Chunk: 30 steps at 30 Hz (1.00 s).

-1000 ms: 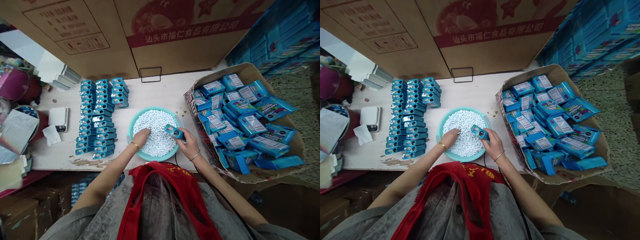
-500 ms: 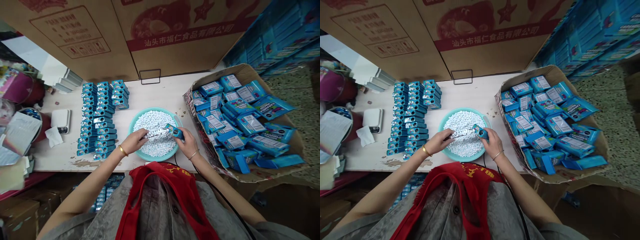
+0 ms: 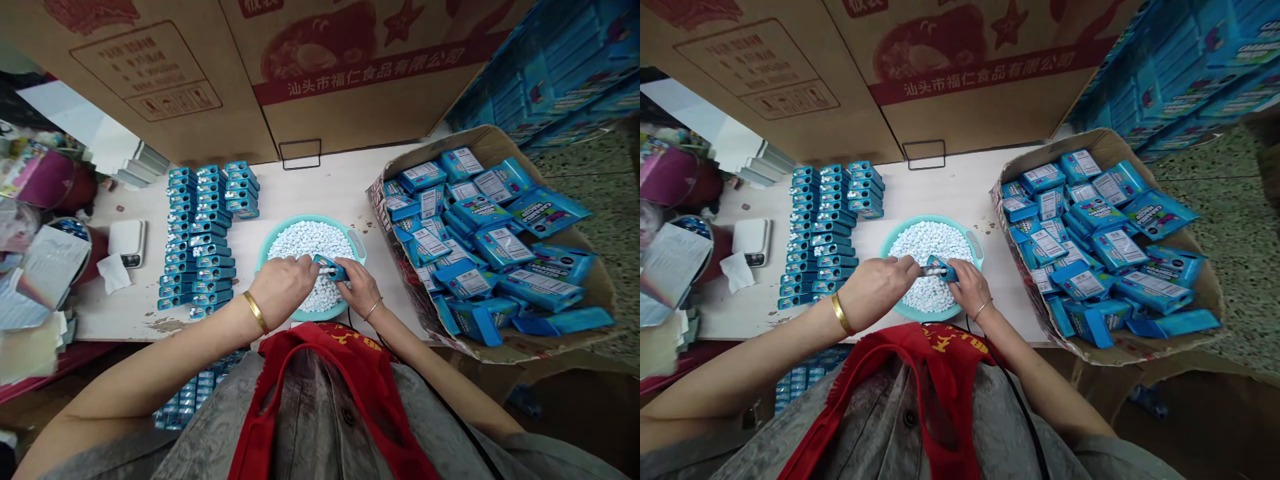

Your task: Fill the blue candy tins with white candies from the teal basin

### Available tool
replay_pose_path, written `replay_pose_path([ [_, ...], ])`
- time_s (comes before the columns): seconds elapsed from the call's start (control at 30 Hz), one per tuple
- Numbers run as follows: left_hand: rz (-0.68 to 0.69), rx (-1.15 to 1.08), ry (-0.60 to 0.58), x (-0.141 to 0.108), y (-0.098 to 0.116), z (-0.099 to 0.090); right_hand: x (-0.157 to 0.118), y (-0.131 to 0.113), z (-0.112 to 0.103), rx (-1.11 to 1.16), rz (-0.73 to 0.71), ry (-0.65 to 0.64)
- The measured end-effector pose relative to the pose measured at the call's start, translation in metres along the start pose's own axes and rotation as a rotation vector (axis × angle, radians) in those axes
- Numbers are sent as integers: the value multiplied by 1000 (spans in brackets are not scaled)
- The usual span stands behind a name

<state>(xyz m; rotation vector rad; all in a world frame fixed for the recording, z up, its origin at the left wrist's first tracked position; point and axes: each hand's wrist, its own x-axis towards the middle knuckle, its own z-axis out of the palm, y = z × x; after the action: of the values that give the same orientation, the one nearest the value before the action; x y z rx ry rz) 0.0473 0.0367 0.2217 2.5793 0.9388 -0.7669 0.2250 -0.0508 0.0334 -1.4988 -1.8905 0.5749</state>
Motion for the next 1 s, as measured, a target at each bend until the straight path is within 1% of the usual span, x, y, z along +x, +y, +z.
replay_pose_path([
  [0.07, -8, -5, 39, -2, -9, 5, -1, 1, 0, 5, 14, 1],
  [0.1, -31, -18, 68, -2, -17, 13, -1, 2, -1, 6, 28, 2],
  [0.13, -71, -36, 94, -1, -27, 25, -1, 4, -2, 7, 45, 6],
  [0.2, -174, -77, 110, 6, -49, 60, -2, 6, -7, 13, 84, 27],
  [0.27, -239, -114, 33, 18, -66, 106, -3, 9, -13, 19, 129, 59],
  [0.3, -229, -142, -23, 26, -69, 129, -3, 11, -16, 22, 153, 73],
  [0.33, -209, -185, -58, 35, -69, 151, -3, 12, -19, 24, 178, 83],
  [0.4, -188, -289, -33, 56, -60, 185, -3, 13, -26, 30, 223, 100],
  [0.43, -173, -349, 3, 66, -52, 197, -3, 13, -29, 34, 239, 110],
  [0.5, -141, -452, 71, 87, -35, 210, -2, 13, -32, 42, 265, 129],
  [0.57, -111, -518, 101, 101, -24, 215, -2, 11, -34, 48, 292, 147],
  [0.63, -94, -546, 111, 106, -19, 216, -1, 9, -34, 53, 320, 161],
  [0.7, -72, -608, 143, 101, -22, 215, -2, 8, -33, 54, 337, 170],
  [0.77, -41, -687, 191, 88, -30, 211, -4, 9, -31, 53, 339, 174],
  [0.87, 16, -724, 255, 61, -43, 194, -7, 13, -28, 40, 315, 162],
  [0.93, 55, -688, 292, 42, -51, 175, -7, 16, -25, 16, 274, 141],
  [1.0, 90, -637, 319, 28, -55, 152, -6, 18, -21, -12, 212, 111],
])
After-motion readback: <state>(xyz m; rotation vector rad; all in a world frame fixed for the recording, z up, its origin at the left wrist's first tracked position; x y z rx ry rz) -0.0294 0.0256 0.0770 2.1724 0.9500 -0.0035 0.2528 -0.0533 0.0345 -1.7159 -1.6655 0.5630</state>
